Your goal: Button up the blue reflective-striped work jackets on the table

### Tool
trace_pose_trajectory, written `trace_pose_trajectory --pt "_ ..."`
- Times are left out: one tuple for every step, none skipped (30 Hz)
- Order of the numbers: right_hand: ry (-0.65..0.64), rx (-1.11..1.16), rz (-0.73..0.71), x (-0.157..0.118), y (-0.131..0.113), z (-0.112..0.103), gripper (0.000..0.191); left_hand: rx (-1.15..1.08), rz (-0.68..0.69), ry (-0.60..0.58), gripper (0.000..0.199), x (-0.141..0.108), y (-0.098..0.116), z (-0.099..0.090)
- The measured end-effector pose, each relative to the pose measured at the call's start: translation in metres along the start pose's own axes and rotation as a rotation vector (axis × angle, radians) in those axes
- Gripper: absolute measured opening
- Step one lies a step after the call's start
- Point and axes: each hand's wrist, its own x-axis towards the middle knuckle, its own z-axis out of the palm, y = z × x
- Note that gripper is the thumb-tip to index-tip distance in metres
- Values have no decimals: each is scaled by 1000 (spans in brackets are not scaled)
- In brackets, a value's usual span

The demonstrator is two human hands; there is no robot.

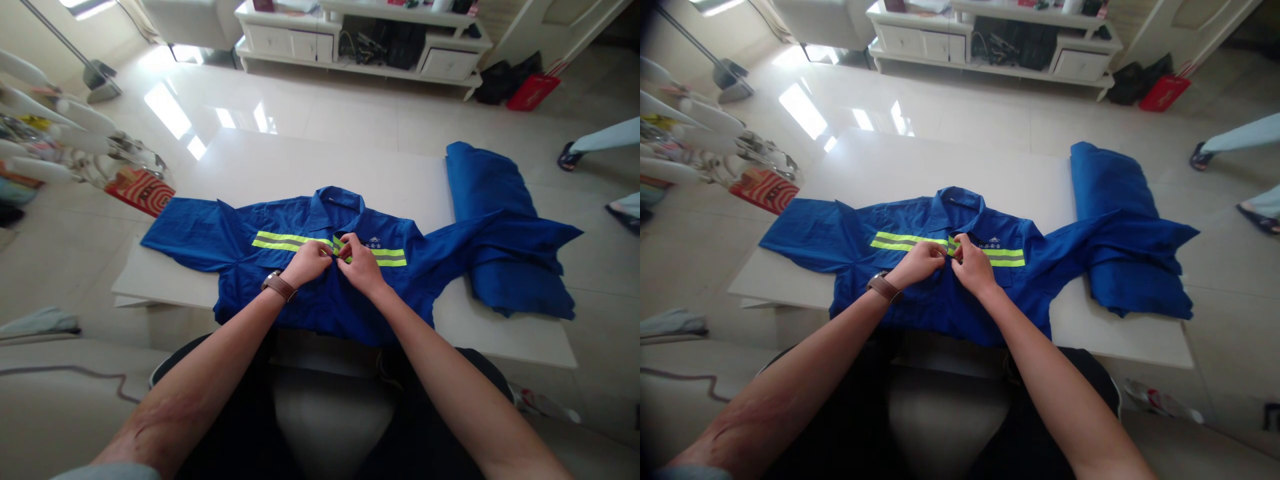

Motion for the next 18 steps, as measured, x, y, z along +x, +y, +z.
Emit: trace_pose_trajectory --pt "0 -4 0 0 0 0 41 -1 -4 -6 26 0 0 0" --pt "-2 -6 4 0 0 0 40 -6 -9 -13 25 0 0 0" --pt "-5 -6 8 0 0 0 39 -14 -10 -21 24 0 0 0" --pt "-8 -5 13 0 0 -1 39 -24 -7 -29 23 0 0 0" --pt "-10 -6 16 0 0 -1 38 -34 -1 -35 21 0 0 -1" --pt "-11 -8 18 0 0 -1 37 -43 5 -39 20 0 0 -1" --pt "-11 -10 17 0 0 -2 37 -50 9 -43 18 0 0 -1" --pt "-11 -12 15 0 0 -2 36 -57 10 -46 17 0 0 -1" --pt "-12 -14 11 0 0 -2 36 -63 10 -49 17 1 0 -1" --pt "-14 -13 8 0 -1 -3 36 -70 9 -50 18 1 0 -2" --pt "-18 -12 5 0 -1 -3 36 -79 8 -51 20 1 0 -2" --pt "-24 -10 2 0 -2 -3 35 -87 7 -53 22 1 0 -2" --pt "-29 -9 -1 0 -2 -3 35 -92 6 -54 22 1 0 -3" --pt "-33 -9 -2 0 -2 -3 34 -93 3 -56 21 1 0 -3" --pt "-34 -11 -2 0 -3 -3 33 -90 -2 -59 19 0 0 -3" --pt "-32 -15 0 0 -3 -4 31 -84 -5 -62 17 0 1 -3" --pt "-31 -19 2 0 -3 -4 30 -76 -6 -65 16 -1 1 -3" --pt "-30 -23 5 -1 -3 -4 29 -71 -8 -67 16 -1 2 -3"
